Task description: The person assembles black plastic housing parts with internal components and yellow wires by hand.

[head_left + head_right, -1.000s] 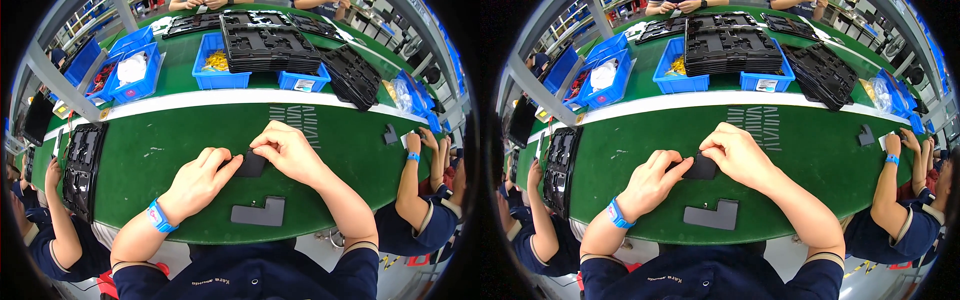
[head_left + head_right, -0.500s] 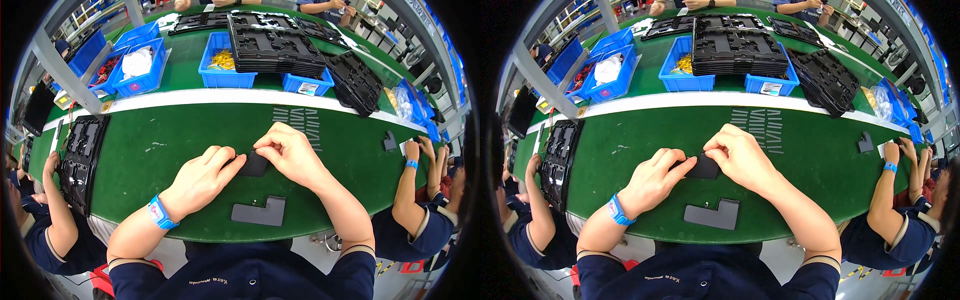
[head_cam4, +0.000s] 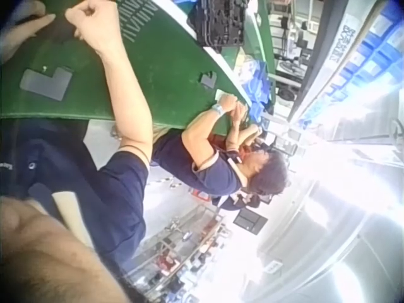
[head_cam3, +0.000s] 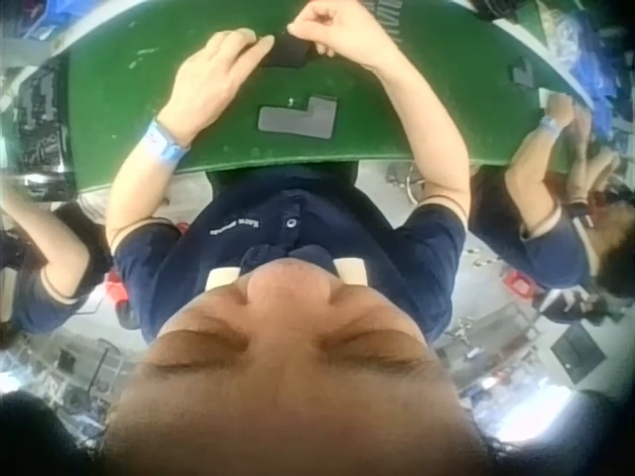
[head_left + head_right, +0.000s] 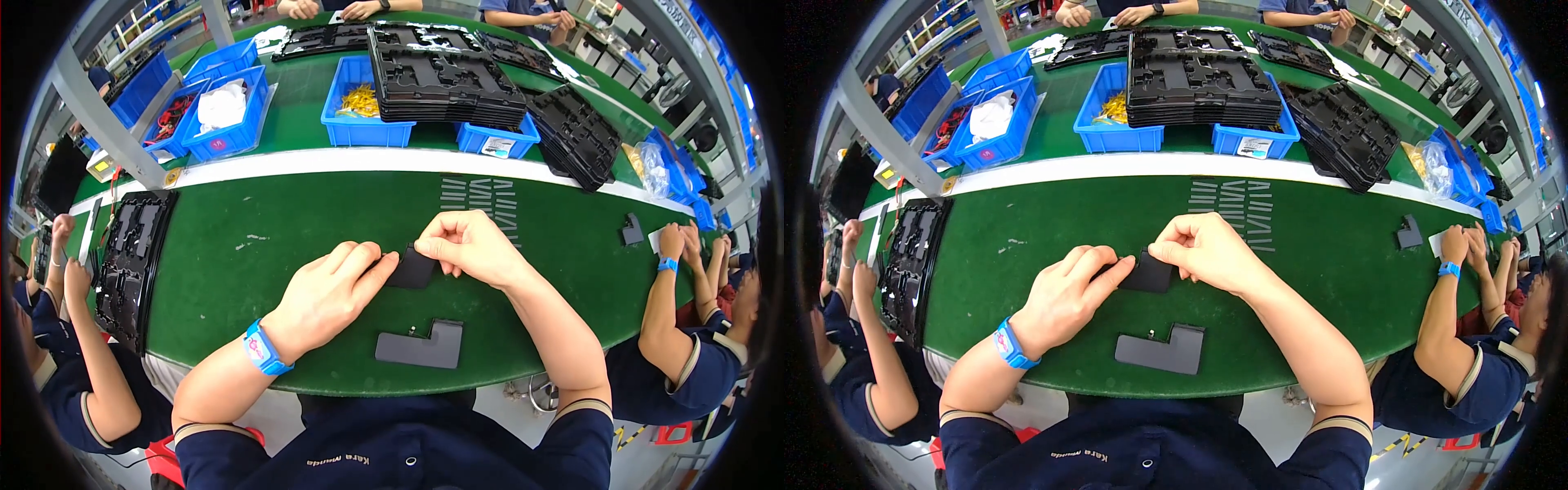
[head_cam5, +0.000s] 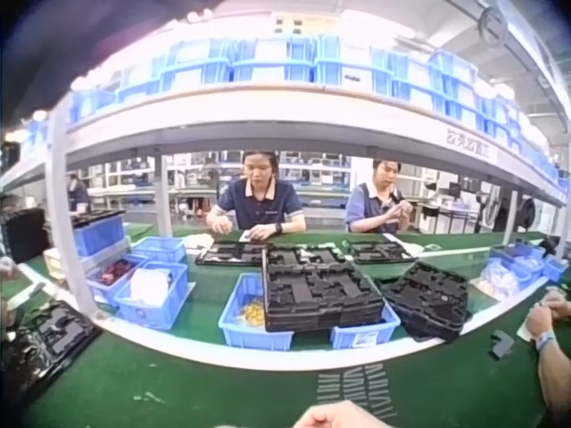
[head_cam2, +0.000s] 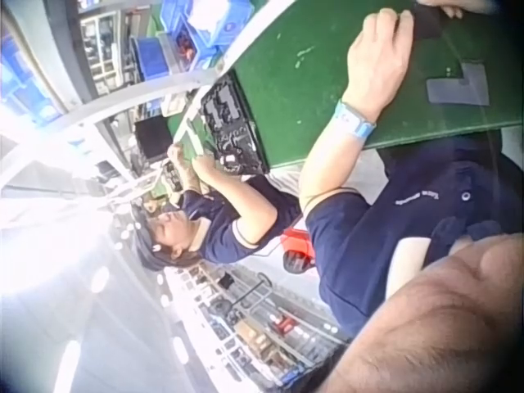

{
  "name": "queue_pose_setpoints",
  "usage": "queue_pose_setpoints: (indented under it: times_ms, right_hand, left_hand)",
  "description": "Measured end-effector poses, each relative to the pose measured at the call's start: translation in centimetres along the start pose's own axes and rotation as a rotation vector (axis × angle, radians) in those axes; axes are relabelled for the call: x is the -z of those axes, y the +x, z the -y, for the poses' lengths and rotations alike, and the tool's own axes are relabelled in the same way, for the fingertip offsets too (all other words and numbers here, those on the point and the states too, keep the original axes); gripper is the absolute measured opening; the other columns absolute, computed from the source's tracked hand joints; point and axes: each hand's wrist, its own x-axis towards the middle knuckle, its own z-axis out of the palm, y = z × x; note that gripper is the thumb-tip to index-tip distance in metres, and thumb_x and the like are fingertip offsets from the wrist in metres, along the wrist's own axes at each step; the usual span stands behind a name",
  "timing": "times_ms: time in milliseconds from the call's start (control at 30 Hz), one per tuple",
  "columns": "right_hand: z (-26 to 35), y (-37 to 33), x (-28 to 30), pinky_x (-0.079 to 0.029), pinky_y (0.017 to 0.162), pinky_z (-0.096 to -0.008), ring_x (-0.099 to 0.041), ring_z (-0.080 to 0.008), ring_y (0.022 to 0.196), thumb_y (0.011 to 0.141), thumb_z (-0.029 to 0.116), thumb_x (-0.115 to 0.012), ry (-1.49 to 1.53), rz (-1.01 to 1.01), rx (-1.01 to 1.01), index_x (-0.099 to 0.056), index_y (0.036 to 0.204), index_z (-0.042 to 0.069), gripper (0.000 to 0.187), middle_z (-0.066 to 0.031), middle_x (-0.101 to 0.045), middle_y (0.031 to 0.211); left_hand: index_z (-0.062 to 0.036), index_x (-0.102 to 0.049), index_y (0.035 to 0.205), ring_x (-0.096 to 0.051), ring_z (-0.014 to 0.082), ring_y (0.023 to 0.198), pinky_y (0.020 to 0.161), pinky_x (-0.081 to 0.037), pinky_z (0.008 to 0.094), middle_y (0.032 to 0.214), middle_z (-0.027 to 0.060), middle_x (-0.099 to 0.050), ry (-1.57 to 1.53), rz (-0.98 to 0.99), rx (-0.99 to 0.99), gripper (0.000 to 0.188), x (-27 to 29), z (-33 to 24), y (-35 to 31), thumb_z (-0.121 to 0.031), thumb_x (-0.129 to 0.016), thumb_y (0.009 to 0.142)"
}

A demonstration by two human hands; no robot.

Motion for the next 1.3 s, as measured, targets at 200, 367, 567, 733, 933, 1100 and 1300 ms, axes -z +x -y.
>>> queue_pose_setpoints:
  times_ms: [200,367,567,733,933,1100,1300]
  right_hand:
    - [-1.9,0.1,-0.8,-0.05,0.07,-0.0239,-0.058,-0.0081,0.078,0.094,0.012,-0.067,0.199,0.017,0.229,-0.055,0.13,-0.001,0.04,-0.0039,-0.063,0.096]
    - [-2.0,-0.3,-1.6,-0.05,0.084,-0.0275,-0.054,-0.0104,0.094,0.094,0.004,-0.065,0.08,0.034,0.348,-0.035,0.151,0.005,0.065,-0.008,-0.052,0.121]
    - [-1.0,-0.9,-2.0,-0.05,0.083,-0.0268,-0.053,-0.0118,0.094,0.09,0.001,-0.067,-0.081,0.009,0.335,-0.035,0.153,0.01,0.071,-0.0075,-0.051,0.119]
    - [-1.1,-1.0,-0.9,-0.052,0.079,-0.0269,-0.056,-0.0122,0.091,0.088,0.005,-0.07,-0.297,-0.011,0.37,-0.038,0.151,0.009,0.072,-0.0091,-0.055,0.119]
    - [0.2,-1.3,6.0,-0.051,0.068,-0.0264,-0.062,-0.0103,0.073,0.084,0.006,-0.072,-0.577,-0.219,0.172,-0.069,0.098,0.0,0.015,-0.0051,-0.067,0.081]
    - [0.9,-3.4,8.4,-0.053,0.072,-0.0364,-0.07,-0.0228,0.078,0.076,0.013,-0.074,-0.888,-0.058,-0.207,-0.069,0.082,0.008,0.009,-0.0039,-0.073,0.079]
    - [0.6,-3.1,8.4,-0.053,0.071,-0.0339,-0.07,-0.0192,0.077,0.073,0.013,-0.079,-0.99,-0.093,-0.287,-0.072,0.082,0.009,0.012,-0.0024,-0.074,0.078]
  left_hand:
    - [-0.0054,-0.064,0.121,-0.061,0.0263,0.094,0.073,-0.056,0.0352,0.107,0.009,-0.057,-0.165,-0.075,0.218,0.052,0.3,0.8,0.0,-0.002,-0.076,0.07]
    - [-0.006,-0.063,0.121,-0.061,0.0261,0.094,0.073,-0.056,0.0355,0.107,0.0084,-0.056,-0.162,-0.073,0.292,0.052,0.2,1.5,-0.4,-0.002,-0.077,0.071]
    - [-0.0061,-0.063,0.121,-0.061,0.0268,0.094,0.073,-0.056,0.0362,0.107,0.0085,-0.057,-0.167,-0.07,0.284,0.052,0.3,1.6,-0.4,-0.001,-0.077,0.071]
    - [-0.0063,-0.064,0.119,-0.062,0.0286,0.094,0.075,-0.054,0.0374,0.106,0.0093,-0.058,-0.207,-0.015,0.295,0.051,0.3,2.0,-0.1,0.0,-0.077,0.07]
    - [-0.0043,-0.065,0.117,-0.059,0.0302,0.098,0.084,-0.051,0.0392,0.105,0.0092,-0.058,-0.106,0.108,0.415,0.052,2.6,3.4,-1.3,-0.004,-0.08,0.067]
    - [-0.0116,-0.068,0.111,-0.059,0.0276,0.092,0.079,-0.047,0.0397,0.099,0.0058,-0.06,-0.129,0.079,0.141,0.058,2.5,1.8,0.0,-0.028,-0.087,0.059]
    - [-0.0151,-0.065,0.123,-0.058,0.0238,0.087,0.076,-0.049,0.0354,0.096,0.0028,-0.058,-0.477,0.349,-0.096,0.063,1.5,-2.3,-0.2,-0.037,-0.083,0.066]
